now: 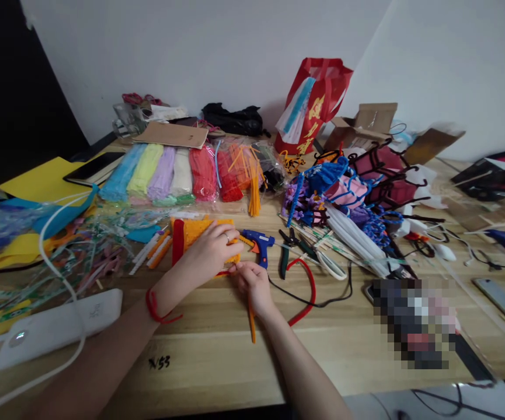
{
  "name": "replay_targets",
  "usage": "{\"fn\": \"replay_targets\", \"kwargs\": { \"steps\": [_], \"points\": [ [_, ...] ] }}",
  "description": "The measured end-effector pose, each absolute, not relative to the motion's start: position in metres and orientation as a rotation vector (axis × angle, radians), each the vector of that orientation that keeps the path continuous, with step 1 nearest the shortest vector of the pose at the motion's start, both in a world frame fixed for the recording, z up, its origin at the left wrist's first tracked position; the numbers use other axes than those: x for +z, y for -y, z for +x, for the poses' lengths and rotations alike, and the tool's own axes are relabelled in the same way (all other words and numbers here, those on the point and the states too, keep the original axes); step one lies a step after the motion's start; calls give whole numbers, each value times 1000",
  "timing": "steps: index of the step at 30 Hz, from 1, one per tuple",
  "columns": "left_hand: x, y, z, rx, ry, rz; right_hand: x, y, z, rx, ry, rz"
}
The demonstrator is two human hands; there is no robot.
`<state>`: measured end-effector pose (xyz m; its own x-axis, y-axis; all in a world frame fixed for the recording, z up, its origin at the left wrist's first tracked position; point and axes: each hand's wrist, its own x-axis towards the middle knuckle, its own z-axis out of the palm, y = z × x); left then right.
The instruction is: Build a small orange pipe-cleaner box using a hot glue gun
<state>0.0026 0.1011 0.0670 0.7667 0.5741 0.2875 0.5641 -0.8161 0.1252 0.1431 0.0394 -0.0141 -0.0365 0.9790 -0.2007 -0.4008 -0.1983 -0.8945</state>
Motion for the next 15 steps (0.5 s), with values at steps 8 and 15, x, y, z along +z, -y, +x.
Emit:
{"fn": "replay_targets", "kwargs": {
  "steps": [8,15],
  "points": [
    [61,-109,-8,849,-1077,2615,-12,-39,142,1516,770,-1040],
    [76,-138,-6,655,-1349,2447,-15,-38,142,1509,794,-1032]
  ]
}}
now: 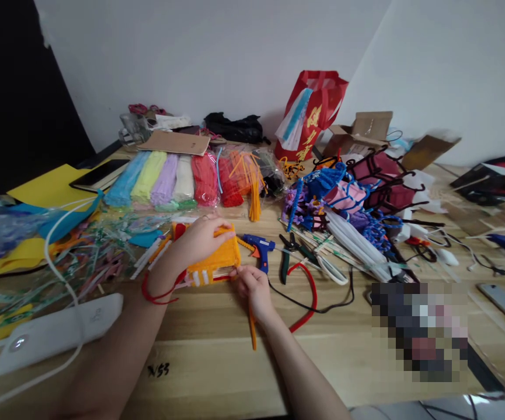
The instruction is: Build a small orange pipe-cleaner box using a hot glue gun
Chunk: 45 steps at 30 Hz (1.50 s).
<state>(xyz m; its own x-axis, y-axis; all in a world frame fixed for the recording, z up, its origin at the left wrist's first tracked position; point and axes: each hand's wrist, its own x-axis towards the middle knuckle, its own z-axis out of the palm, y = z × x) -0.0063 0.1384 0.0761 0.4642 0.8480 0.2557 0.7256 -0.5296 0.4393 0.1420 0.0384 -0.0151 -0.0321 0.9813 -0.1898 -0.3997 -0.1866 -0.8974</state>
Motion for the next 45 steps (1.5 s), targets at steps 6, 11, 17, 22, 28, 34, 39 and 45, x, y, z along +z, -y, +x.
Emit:
{"fn": "replay_targets", "kwargs": {
  "steps": [6,11,17,22,28,34,39,45],
  "points": [
    [79,-160,-3,611,-1347,2389,-18,-39,143,1501,817,-1043],
    [62,-162,-9,645,-1300,2467,-19,-40,142,1505,821,-1044],
    [66,-158,-9,608,-1274,2435,-21,-40,143,1471,842,-1073],
    [71,-163,-8,582,-1265,2441,-19,-39,143,1494,834,-1058],
    [77,-170,-28,570,-1237,2250,-14,-39,142,1502,825,-1052],
    [83,-172,-54,339,-1343,2119,-10,-40,142,1530,799,-1046],
    [86,-173,-56,147,-1330,2145,-8,-40,140,1507,794,-1072],
    [90,-166,-48,213,-1342,2220,-8,-40,140,1490,800,-1084]
  ]
}}
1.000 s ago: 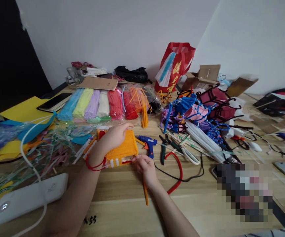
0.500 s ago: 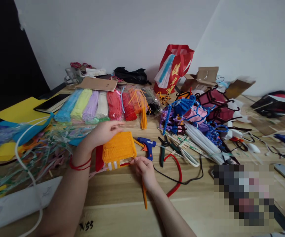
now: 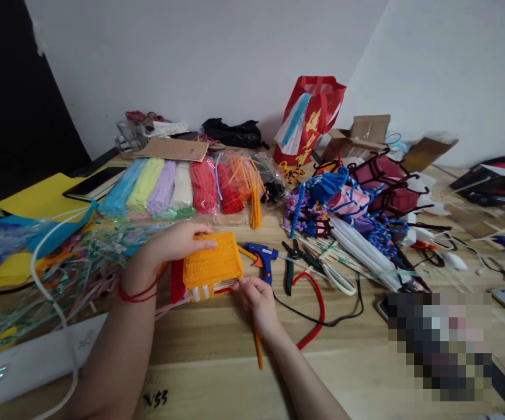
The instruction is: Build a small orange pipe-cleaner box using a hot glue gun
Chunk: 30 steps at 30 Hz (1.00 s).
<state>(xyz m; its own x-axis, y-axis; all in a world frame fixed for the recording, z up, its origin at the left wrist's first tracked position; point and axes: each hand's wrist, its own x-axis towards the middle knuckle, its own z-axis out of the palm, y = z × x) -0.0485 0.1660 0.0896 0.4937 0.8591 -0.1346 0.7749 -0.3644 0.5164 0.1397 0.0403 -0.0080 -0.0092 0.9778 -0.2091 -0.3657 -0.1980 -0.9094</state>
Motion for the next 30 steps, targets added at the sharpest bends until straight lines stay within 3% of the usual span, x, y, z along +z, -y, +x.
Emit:
{"fn": "replay_targets", "kwargs": {
  "steps": [6,30],
  "points": [
    [97,-143,-8,444,-1146,2450,-9,-40,140,1491,797,-1077],
    [94,-145,5,304,-985,2322,-5,-43,148,1610,752,-999]
  ]
}}
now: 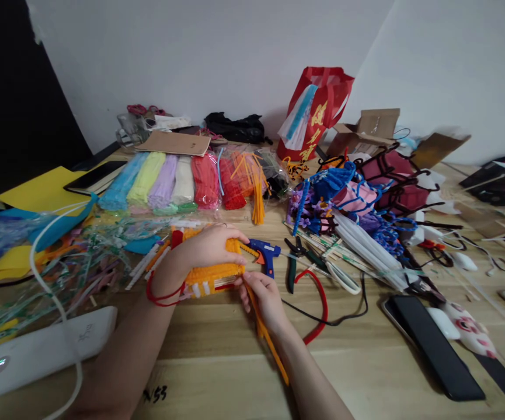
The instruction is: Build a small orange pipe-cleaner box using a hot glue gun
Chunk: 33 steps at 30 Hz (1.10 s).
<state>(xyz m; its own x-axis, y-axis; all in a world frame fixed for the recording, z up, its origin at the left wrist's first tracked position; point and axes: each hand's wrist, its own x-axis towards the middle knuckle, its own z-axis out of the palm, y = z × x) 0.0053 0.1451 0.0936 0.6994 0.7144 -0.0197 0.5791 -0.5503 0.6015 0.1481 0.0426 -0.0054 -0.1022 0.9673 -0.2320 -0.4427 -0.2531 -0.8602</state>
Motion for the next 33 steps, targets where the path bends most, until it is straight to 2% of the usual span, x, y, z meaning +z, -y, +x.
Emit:
{"fn": "replay_targets", "kwargs": {
  "steps": [12,33],
  "points": [
    [91,-145,4,317,-994,2307,4,-42,149,1699,684,-998],
    [89,-146,4,332,-986,2281,-6,-47,146,1584,759,-1036]
  ]
}}
